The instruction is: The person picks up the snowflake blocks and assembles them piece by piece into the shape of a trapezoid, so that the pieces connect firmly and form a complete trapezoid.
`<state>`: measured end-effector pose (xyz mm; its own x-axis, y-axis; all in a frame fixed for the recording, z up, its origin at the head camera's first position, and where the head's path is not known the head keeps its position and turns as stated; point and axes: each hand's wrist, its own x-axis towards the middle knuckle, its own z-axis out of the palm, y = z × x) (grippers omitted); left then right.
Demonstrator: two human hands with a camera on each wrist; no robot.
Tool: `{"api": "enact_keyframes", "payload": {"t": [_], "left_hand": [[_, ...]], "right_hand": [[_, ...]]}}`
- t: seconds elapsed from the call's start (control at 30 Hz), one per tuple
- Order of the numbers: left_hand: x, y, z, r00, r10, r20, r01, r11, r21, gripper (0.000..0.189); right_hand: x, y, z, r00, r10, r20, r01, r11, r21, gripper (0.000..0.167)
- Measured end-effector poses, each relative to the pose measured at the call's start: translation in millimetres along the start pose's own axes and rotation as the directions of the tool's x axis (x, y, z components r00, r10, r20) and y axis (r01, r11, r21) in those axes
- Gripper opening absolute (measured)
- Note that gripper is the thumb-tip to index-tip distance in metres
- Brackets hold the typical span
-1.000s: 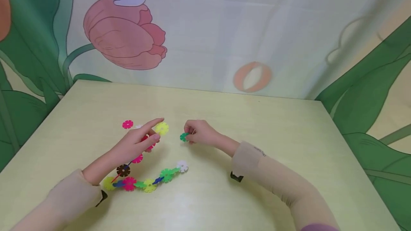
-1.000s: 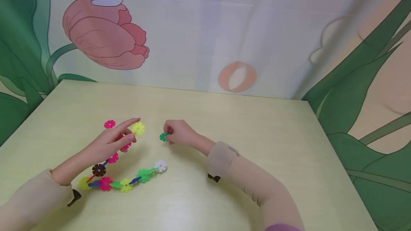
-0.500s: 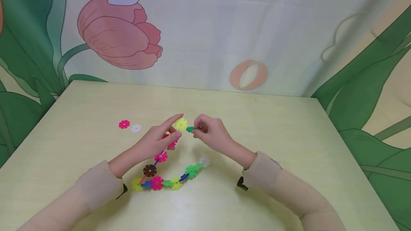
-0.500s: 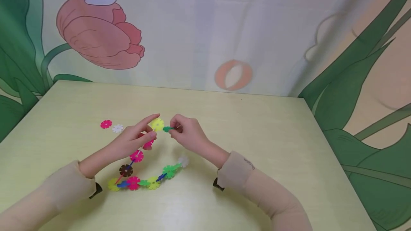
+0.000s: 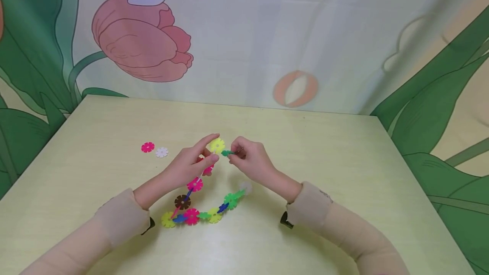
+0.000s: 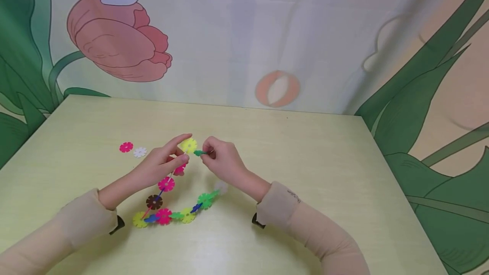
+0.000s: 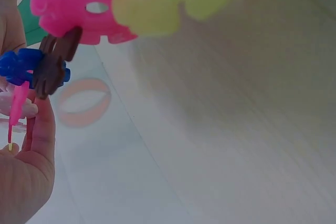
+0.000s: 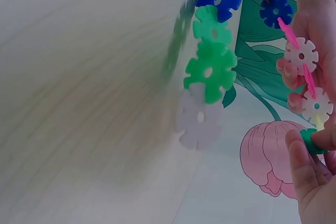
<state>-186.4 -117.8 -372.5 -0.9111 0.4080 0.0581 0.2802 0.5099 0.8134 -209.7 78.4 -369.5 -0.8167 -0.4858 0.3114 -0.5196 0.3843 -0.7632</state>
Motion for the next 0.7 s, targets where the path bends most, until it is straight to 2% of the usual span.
{"api": "enact_keyframes", "payload": {"t": [0.2,0.37,0.7], "left_hand": [[-1.3,1.0,-1.7,1.000,0.002,0.000,-0.002,1.000,0.015,0.056],[-0.8,1.5,-1.5,1.000,-0.005,0.023,0.004,1.000,0.028,0.057],[-1.9,0.0,-4.0,0.998,-0.016,0.065,0.012,0.999,0.053,0.051]], "right_hand": [[0.7,-2.1,-0.6,0.999,-0.018,-0.039,0.016,0.999,-0.039,0.010],[-0.1,-2.2,0.8,0.996,-0.072,-0.042,0.069,0.995,-0.068,0.011],[-1.0,-5.7,2.6,0.991,-0.128,-0.043,0.120,0.980,-0.161,0.011]]}}
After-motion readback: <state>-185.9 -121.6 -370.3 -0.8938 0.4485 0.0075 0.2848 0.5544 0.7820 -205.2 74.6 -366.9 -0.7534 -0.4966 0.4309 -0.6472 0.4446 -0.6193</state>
